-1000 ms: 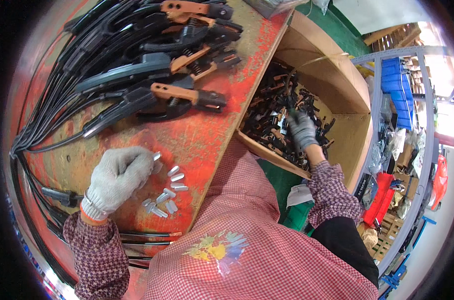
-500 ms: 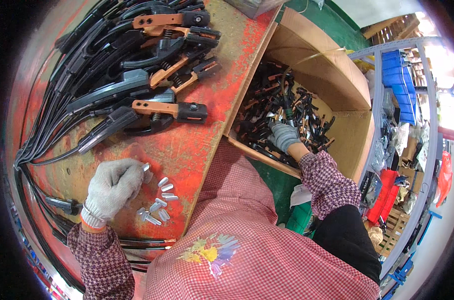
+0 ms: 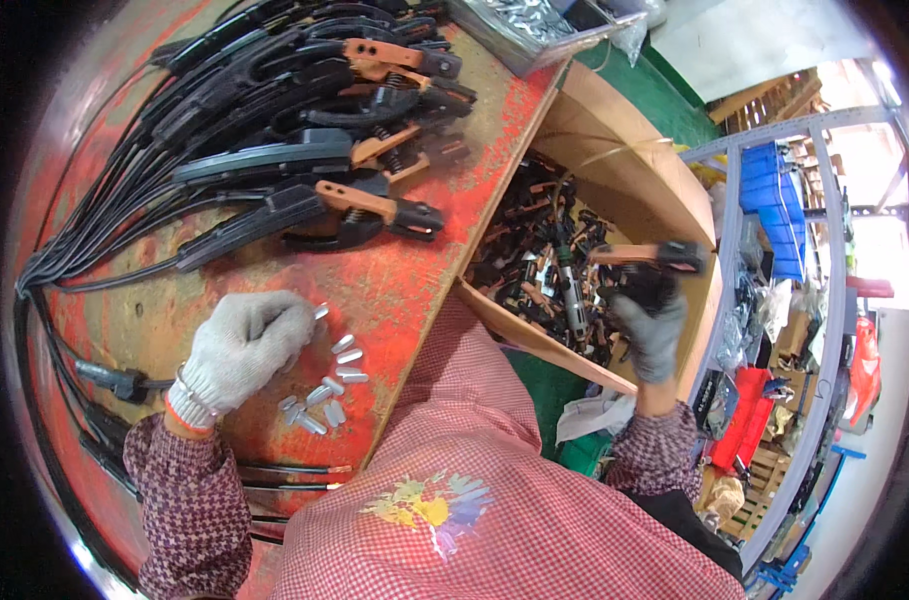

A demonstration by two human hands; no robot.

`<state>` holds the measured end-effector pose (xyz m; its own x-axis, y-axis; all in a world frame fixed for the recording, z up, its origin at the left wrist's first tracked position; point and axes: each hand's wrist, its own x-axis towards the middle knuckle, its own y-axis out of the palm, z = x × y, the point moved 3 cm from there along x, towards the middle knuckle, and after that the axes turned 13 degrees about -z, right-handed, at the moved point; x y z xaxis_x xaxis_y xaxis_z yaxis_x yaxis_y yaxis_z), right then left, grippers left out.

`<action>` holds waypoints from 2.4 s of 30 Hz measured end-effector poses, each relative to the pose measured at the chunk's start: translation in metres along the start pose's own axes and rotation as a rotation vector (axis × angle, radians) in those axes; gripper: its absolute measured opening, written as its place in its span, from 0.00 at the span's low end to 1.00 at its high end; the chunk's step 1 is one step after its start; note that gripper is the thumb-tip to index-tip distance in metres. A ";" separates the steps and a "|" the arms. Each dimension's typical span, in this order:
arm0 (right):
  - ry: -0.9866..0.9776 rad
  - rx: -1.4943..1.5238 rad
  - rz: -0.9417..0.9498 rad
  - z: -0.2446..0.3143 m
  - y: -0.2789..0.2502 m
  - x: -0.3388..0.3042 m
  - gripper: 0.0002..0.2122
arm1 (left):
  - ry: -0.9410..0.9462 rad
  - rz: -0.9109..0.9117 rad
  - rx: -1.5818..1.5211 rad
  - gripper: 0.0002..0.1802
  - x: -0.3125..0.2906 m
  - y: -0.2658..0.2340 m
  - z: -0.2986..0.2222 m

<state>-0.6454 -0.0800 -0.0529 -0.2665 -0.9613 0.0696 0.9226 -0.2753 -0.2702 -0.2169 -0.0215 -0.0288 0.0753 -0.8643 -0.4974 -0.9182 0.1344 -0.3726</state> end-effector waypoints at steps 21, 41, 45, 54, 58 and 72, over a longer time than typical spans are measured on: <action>0.171 0.436 0.615 0.104 0.191 -0.099 0.23 | 0.135 0.018 -0.389 0.16 -0.070 -0.023 -0.017; 0.370 0.333 0.757 0.086 0.203 -0.078 0.22 | 0.073 0.105 0.037 0.16 -0.040 -0.021 -0.025; 0.436 0.364 0.752 0.073 0.203 -0.078 0.21 | 0.255 -0.177 0.244 0.15 -0.048 -0.040 -0.017; 0.477 0.410 0.772 0.068 0.211 -0.082 0.22 | 0.387 -0.220 0.284 0.17 -0.053 -0.025 -0.024; 0.524 0.391 0.828 0.072 0.203 -0.081 0.22 | 0.161 0.013 0.087 0.22 -0.043 -0.010 -0.030; 0.245 -1.168 0.233 -0.288 -0.036 0.047 0.52 | 0.292 -0.337 0.687 0.20 -0.039 -0.024 -0.013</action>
<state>-0.7715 -0.1132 -0.3163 -0.2901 -0.9251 -0.2451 0.1823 0.1980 -0.9631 -0.2028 0.0028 0.0099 0.1130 -0.9900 -0.0844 -0.4139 0.0303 -0.9098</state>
